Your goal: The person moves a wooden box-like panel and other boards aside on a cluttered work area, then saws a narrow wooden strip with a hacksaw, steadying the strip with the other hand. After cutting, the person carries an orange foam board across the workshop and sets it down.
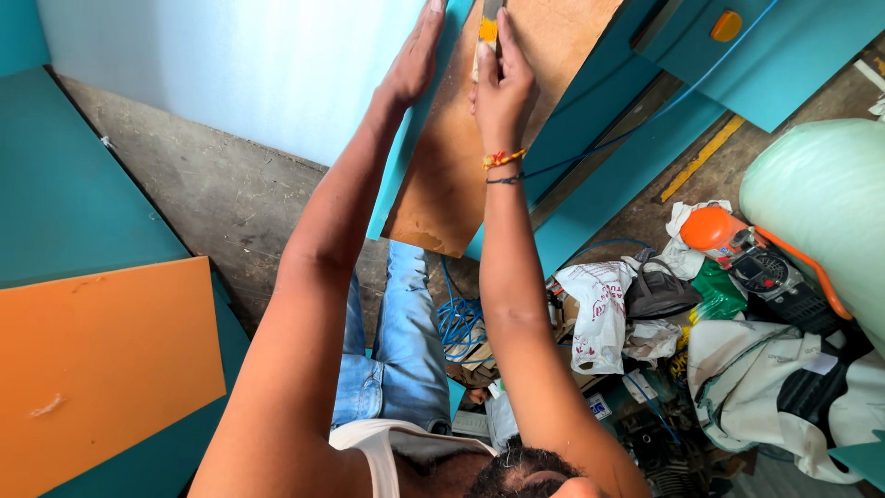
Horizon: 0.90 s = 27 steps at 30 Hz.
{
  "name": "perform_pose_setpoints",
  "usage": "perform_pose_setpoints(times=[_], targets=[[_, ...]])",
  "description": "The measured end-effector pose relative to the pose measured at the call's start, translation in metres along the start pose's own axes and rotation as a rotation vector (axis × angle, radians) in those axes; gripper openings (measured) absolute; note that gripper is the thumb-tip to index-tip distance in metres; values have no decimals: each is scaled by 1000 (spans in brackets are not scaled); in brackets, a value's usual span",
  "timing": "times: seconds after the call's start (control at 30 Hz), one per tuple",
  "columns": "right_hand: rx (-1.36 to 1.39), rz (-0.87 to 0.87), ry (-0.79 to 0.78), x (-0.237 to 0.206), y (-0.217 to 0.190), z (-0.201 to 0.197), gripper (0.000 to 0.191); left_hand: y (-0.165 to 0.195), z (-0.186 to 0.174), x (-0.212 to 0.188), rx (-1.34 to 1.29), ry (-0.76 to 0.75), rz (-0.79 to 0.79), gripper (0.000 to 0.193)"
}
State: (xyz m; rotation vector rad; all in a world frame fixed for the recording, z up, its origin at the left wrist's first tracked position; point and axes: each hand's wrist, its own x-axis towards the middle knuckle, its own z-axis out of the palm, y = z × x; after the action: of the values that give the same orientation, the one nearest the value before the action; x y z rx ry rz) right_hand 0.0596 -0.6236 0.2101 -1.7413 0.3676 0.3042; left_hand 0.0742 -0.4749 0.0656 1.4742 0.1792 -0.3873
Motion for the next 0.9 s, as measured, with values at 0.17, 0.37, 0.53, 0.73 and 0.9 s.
perform_pose_setpoints(times=[0.17,0.37,0.53,0.73,0.9], targets=[[-123,-102,-5,-26,8,4,43,-16,0,4,12,11,26,63],[-39,94,-8,-41,13,7,47,-40,-2,2,175,-9,82,59],[-511,-342,121,-50,18,8,42,-42,-4,-16,235,-25,70,62],[-92,231,-10,-72,23,7,47,-6,-4,-46,-17,-20,-53,70],[-428,-265,49,-88,19,8,40,12,-5,-74,14,-38,10,68]])
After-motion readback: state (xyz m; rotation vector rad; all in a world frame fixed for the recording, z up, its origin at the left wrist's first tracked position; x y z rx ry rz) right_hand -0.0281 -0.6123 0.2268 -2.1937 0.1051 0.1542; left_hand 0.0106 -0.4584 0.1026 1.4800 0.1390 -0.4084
